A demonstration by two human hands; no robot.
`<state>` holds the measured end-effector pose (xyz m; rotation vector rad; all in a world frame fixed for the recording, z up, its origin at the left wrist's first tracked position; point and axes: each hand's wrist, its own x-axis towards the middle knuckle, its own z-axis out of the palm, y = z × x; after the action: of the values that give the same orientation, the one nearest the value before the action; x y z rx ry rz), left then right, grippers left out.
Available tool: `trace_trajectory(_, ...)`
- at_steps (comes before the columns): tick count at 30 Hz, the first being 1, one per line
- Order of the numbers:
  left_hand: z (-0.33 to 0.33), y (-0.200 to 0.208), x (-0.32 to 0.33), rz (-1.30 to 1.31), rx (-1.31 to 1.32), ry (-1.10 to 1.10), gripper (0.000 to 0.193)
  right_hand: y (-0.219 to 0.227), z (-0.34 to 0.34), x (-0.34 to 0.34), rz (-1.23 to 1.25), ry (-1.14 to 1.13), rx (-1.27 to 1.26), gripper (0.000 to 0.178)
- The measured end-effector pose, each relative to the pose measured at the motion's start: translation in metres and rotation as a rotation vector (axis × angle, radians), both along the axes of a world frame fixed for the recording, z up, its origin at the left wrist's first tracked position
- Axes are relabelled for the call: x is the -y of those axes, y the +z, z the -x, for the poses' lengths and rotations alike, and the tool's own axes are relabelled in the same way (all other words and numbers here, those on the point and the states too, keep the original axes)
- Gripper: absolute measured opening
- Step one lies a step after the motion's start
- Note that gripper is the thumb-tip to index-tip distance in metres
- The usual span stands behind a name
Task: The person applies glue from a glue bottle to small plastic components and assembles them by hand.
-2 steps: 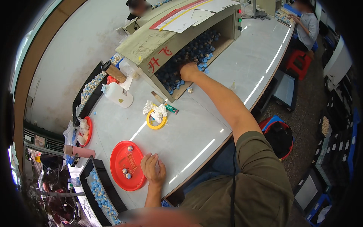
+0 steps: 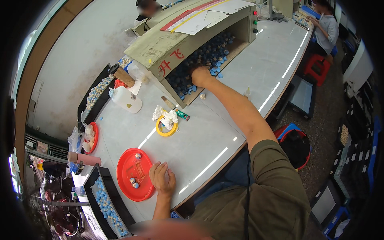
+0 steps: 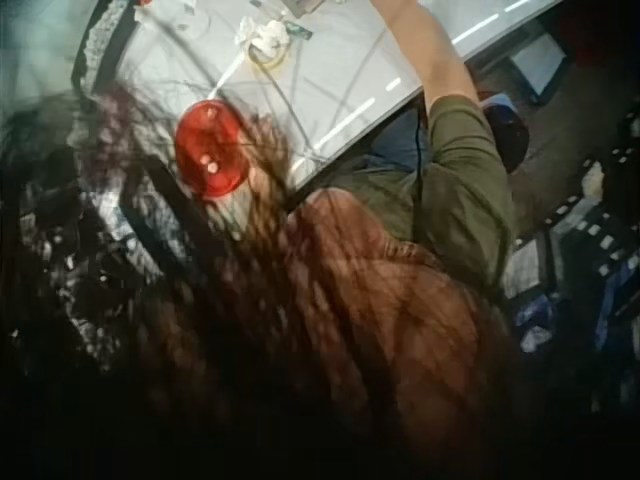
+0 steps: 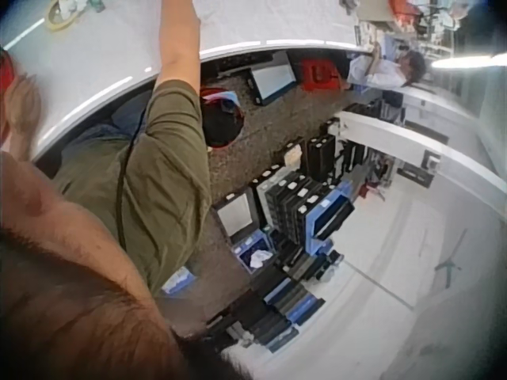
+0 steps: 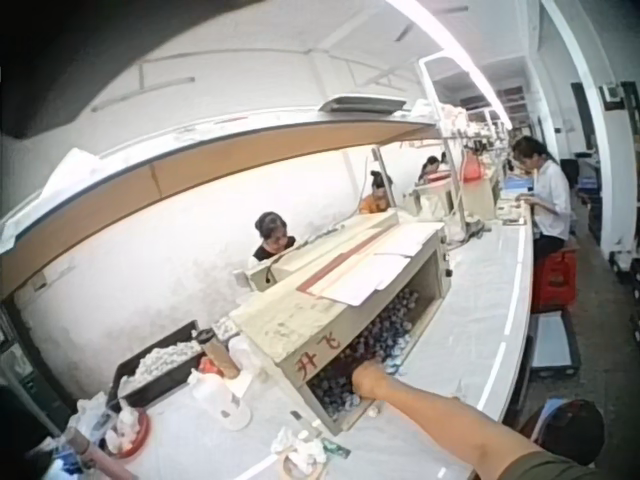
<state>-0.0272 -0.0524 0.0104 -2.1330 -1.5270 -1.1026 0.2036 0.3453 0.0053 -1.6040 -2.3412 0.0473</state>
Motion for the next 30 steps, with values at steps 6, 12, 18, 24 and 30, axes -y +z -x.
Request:
trace_trajectory(6,0.004,-0.001,0.001,-0.005,0.023,0.018,0.031,0.012,0.011,0.016,0.039,0.032,0.057,0.027)
trace_trajectory(12,0.002,-0.005,0.001,0.000,0.037,0.000,0.032,0.021,0.009,0.025,-0.115,0.136,-0.029,0.028)
trace_trajectory(18,-0.005,0.002,0.009,0.231,0.505,-0.013,0.025,0.018,-0.006,0.125,0.006,0.285,-0.790,0.035)
trace_trajectory(24,-0.034,0.019,-0.029,1.040,1.563,-0.183,0.035,0.005,0.012,0.273,0.366,0.710,-0.826,0.043)
trace_trajectory(30,-0.034,0.004,-0.044,1.256,1.626,-0.342,0.038,0.001,0.010,0.290,0.158,0.666,-0.757,0.062)
